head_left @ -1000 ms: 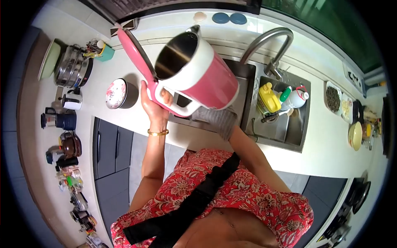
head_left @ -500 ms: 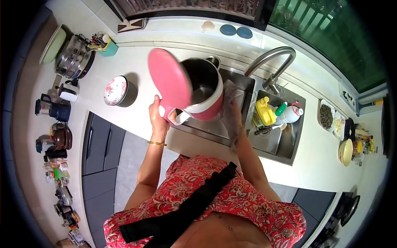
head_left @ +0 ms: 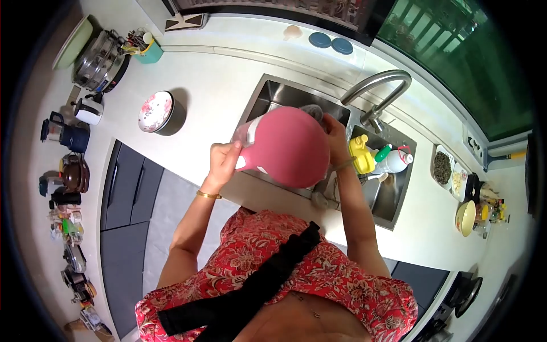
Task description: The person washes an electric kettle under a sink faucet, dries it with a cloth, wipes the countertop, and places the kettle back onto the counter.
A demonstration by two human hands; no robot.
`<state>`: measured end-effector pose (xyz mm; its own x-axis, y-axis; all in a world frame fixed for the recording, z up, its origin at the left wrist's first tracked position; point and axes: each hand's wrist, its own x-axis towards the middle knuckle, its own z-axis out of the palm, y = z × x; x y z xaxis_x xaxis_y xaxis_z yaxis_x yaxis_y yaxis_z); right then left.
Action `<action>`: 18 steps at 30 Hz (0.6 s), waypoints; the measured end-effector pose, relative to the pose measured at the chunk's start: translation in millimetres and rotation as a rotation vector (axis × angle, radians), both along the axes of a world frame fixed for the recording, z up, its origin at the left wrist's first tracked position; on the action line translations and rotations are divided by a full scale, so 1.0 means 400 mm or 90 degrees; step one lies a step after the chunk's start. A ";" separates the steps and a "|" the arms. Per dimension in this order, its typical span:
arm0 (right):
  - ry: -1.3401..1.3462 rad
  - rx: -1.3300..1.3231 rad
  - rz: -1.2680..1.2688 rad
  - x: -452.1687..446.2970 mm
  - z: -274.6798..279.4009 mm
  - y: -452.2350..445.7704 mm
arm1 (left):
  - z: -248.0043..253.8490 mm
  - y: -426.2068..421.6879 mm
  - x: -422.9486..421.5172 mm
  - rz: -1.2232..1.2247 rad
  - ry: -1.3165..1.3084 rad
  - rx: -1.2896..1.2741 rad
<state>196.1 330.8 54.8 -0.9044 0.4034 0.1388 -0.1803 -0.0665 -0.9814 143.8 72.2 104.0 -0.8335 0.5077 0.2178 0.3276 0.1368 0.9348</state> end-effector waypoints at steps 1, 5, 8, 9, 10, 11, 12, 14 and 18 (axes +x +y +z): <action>-0.026 0.041 0.020 0.008 0.005 0.009 | 0.012 0.001 -0.003 -0.019 0.060 -0.026; -0.073 0.129 -0.007 0.035 0.010 0.012 | 0.046 0.008 -0.003 -0.047 0.158 -0.038; -0.099 0.038 0.063 0.071 0.013 0.005 | 0.057 0.008 -0.009 -0.080 0.233 -0.012; -0.049 -0.207 0.072 0.086 0.016 0.000 | 0.059 0.009 -0.014 -0.113 0.279 -0.009; -0.001 -0.453 0.076 0.097 0.019 -0.003 | 0.063 0.010 -0.018 -0.104 0.276 -0.008; 0.006 -0.319 0.108 0.098 -0.024 0.028 | 0.067 0.016 -0.022 -0.126 0.333 -0.010; 0.020 -0.187 0.128 0.099 -0.066 0.059 | 0.072 0.022 -0.026 -0.148 0.389 -0.012; 0.136 0.692 0.124 0.073 -0.015 0.073 | 0.077 0.031 -0.033 -0.153 0.402 -0.036; -0.114 -0.048 0.290 0.036 0.135 0.030 | 0.100 0.068 -0.043 -0.207 0.441 -0.041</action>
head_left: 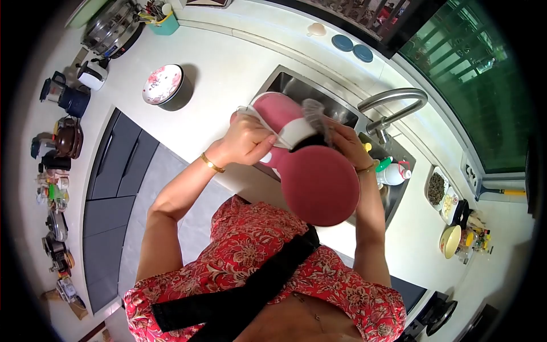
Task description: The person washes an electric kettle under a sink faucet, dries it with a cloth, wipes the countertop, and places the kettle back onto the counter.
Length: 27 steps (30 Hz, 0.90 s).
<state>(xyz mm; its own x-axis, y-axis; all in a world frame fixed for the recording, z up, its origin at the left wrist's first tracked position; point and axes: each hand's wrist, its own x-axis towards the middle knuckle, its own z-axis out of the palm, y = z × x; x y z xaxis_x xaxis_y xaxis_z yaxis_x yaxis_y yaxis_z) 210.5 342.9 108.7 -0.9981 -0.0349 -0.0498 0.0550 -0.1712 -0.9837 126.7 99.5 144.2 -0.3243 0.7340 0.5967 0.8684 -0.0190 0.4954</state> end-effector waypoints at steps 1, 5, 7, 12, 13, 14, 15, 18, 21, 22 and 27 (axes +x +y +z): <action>0.131 0.151 0.129 -0.016 0.048 -0.014 | 0.005 0.013 -0.005 -0.044 0.040 -0.007; 0.323 0.360 0.370 -0.117 0.082 -0.053 | 0.033 0.058 -0.044 -0.123 0.085 -0.042; 0.112 0.219 0.411 -0.155 0.035 -0.052 | 0.027 0.075 -0.058 -0.122 0.064 -0.020; 0.125 0.100 0.391 -0.210 0.027 -0.029 | 0.045 0.054 -0.087 -0.110 -0.010 0.011; 0.398 0.306 0.439 -0.193 0.060 -0.031 | 0.062 0.053 -0.084 -0.083 -0.132 0.008; 0.397 0.305 0.424 -0.168 0.070 -0.032 | 0.081 0.056 -0.083 -0.059 -0.252 0.004; 0.351 0.300 0.343 -0.137 0.078 -0.036 | 0.097 0.060 -0.082 -0.012 -0.273 -0.010; 0.210 0.115 0.173 -0.118 0.025 -0.016 | 0.112 0.054 -0.090 0.106 -0.408 0.102; 0.096 -0.168 0.006 -0.111 -0.075 -0.002 | 0.007 0.031 -0.136 0.289 -0.334 0.272; 0.079 -0.245 -0.032 -0.103 -0.108 -0.010 | 0.023 0.038 -0.113 0.203 -0.770 0.433; 0.048 -0.502 -0.135 -0.044 -0.217 -0.111 | -0.045 -0.002 -0.144 0.228 -0.879 0.502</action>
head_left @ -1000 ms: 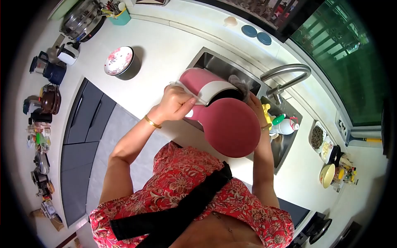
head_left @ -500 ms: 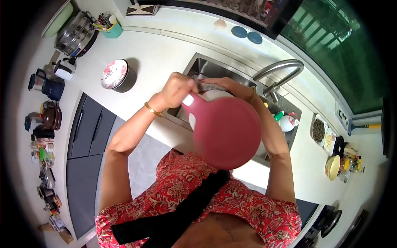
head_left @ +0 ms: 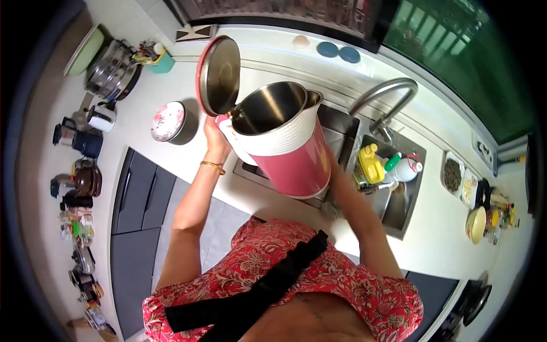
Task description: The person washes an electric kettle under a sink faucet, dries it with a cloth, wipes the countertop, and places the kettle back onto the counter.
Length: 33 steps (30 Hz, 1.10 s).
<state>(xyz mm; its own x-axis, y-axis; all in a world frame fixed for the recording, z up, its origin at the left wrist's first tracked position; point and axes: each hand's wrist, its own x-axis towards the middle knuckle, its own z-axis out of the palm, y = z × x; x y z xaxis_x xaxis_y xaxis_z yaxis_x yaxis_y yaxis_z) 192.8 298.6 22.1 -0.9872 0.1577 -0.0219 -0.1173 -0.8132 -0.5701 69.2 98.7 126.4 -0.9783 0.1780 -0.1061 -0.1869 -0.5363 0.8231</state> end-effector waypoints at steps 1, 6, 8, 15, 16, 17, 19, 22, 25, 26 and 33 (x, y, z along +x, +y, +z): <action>0.003 -0.024 -0.008 0.010 -0.005 -0.021 | -0.009 -0.009 -0.001 -0.057 -0.019 0.088; 0.022 -0.067 -0.044 0.038 -0.004 -0.072 | -0.006 -0.005 0.058 -0.007 -0.074 -0.016; 0.015 -0.057 -0.060 0.062 -0.009 -0.076 | -0.006 -0.014 0.064 -0.003 -0.068 -0.011; -0.209 -0.136 -0.006 0.170 -0.088 0.008 | 0.027 -0.021 0.105 0.070 0.142 -0.137; -0.192 -0.105 -0.025 0.183 -0.062 0.018 | -0.029 -0.031 0.074 0.083 0.182 -0.194; -0.192 -0.101 -0.027 0.190 -0.022 0.019 | 0.016 -0.016 0.109 0.043 0.194 -0.237; -0.173 -0.107 -0.081 0.198 0.070 0.014 | -0.019 0.002 0.112 0.079 0.210 -0.306; -0.080 -0.065 -0.144 0.178 0.239 -0.027 | -0.038 0.022 0.129 0.135 0.320 -0.449; -0.075 -0.083 -0.122 0.112 0.354 -0.006 | -0.031 0.040 0.162 0.164 0.375 -0.519; -0.077 -0.081 -0.120 0.089 0.341 -0.004 | -0.031 0.048 0.170 0.174 0.379 -0.554; -0.014 0.273 -0.145 0.076 0.291 -0.098 | -0.047 0.044 0.175 0.200 0.243 -0.477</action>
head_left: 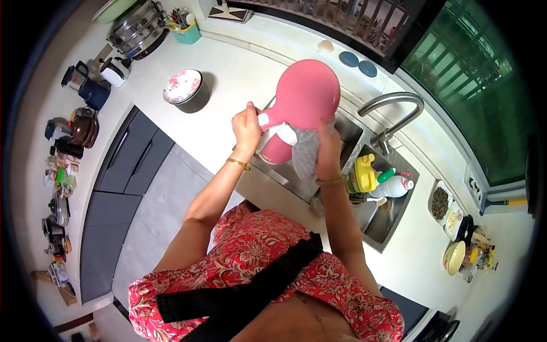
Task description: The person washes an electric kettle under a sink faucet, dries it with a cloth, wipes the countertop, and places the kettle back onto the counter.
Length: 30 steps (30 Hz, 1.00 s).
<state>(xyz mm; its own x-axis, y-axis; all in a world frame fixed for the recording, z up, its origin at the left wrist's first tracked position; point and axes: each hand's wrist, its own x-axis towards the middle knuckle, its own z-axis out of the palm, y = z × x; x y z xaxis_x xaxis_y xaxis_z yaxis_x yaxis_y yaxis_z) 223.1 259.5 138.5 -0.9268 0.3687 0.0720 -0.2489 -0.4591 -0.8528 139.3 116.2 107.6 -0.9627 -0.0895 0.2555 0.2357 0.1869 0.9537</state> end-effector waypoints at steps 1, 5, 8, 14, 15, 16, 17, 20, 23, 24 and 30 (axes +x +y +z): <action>-0.020 0.019 -0.005 -0.001 -0.011 -0.007 | 0.007 0.000 -0.001 0.001 -0.015 0.038; -0.142 -0.112 0.045 0.009 -0.048 0.009 | 0.013 -0.018 -0.021 0.027 -0.045 0.155; -0.119 -0.320 0.100 0.021 -0.036 0.018 | 0.019 -0.045 -0.048 0.070 -0.120 0.302; -0.042 -0.320 0.118 0.001 0.015 -0.035 | -0.007 -0.097 -0.110 0.116 -0.110 0.327; -0.038 -0.303 0.113 -0.016 0.013 -0.047 | -0.016 -0.106 -0.126 0.122 -0.116 0.326; -0.036 -0.286 0.106 -0.034 0.016 -0.058 | -0.027 -0.115 -0.145 0.127 -0.126 0.323; -0.024 -0.264 0.093 -0.055 0.010 -0.072 | -0.043 -0.131 -0.166 0.109 -0.113 0.338; -0.019 -0.243 0.039 -0.116 0.023 -0.124 | -0.081 -0.172 -0.220 0.103 -0.088 0.328; 0.006 -0.211 -0.010 -0.183 0.029 -0.174 | -0.110 -0.202 -0.269 0.097 -0.088 0.333; 0.014 -0.194 -0.043 -0.207 0.024 -0.191 | -0.132 -0.212 -0.291 0.086 -0.068 0.318; -0.129 0.361 -0.174 -0.300 -0.034 -0.295 | -0.217 -0.227 -0.387 0.002 -0.169 0.304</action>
<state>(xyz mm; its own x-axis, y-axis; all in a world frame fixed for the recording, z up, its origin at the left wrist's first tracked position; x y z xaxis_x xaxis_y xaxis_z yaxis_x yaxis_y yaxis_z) 103.0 141.3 124.8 -0.8211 0.5483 0.1586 -0.1023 0.1320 -0.9860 -15.5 25.5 20.8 -0.9881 -0.1387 -0.0663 -0.0248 -0.2819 0.9591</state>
